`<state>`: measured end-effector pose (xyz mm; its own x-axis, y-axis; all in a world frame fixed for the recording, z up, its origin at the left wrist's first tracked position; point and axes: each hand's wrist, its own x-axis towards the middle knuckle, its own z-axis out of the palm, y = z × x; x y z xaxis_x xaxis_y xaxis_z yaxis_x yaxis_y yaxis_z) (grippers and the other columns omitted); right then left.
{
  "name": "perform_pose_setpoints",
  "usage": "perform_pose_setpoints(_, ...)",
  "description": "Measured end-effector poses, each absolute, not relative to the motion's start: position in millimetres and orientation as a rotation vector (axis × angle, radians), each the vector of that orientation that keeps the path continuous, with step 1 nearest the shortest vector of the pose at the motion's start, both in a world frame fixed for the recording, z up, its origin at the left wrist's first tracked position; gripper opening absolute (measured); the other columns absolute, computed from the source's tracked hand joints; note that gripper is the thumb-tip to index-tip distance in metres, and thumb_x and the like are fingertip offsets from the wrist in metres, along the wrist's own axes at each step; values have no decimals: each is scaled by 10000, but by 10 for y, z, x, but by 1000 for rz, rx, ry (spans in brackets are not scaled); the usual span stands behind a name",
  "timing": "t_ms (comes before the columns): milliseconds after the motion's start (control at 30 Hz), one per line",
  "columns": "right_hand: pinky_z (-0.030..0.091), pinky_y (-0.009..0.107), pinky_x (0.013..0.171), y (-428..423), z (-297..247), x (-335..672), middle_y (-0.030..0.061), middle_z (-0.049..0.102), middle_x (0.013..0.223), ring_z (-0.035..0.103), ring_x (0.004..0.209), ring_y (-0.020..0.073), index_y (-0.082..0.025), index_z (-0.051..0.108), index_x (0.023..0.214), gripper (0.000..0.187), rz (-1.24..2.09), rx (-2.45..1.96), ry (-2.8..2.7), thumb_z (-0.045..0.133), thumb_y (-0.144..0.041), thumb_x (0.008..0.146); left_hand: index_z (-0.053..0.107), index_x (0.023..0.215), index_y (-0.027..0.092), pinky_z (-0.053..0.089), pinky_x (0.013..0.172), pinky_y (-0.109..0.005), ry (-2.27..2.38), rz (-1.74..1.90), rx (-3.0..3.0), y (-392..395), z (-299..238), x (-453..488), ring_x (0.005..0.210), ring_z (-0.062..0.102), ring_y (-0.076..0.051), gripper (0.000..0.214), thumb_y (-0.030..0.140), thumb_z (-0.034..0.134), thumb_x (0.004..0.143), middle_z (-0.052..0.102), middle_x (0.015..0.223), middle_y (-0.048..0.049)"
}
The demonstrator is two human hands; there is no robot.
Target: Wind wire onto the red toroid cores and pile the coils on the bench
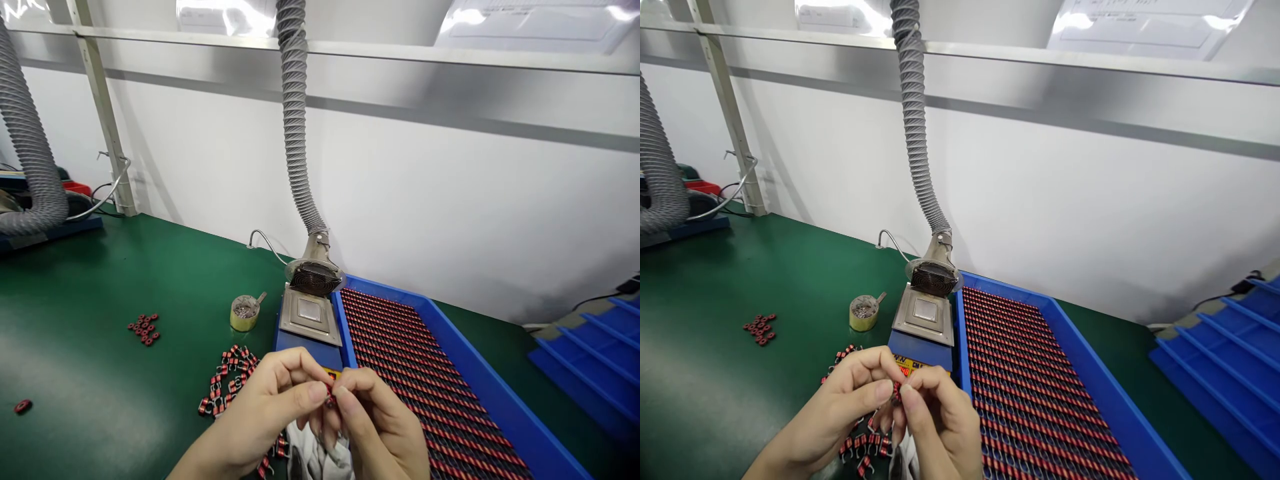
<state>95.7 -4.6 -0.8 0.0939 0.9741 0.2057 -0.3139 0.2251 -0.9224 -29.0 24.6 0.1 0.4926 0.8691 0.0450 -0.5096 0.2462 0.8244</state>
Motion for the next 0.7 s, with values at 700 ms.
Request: perform_pose_setpoints(700,451,152,435,-51,-17,902,-37,579,489,523,432,84,-211,708,658,286,1126,-870,-943,819,-443,783,629,774,133,364,516,-188,486,1010,835,229,-17,-293,511,557,-80,409,478,839,708,652,575,0)
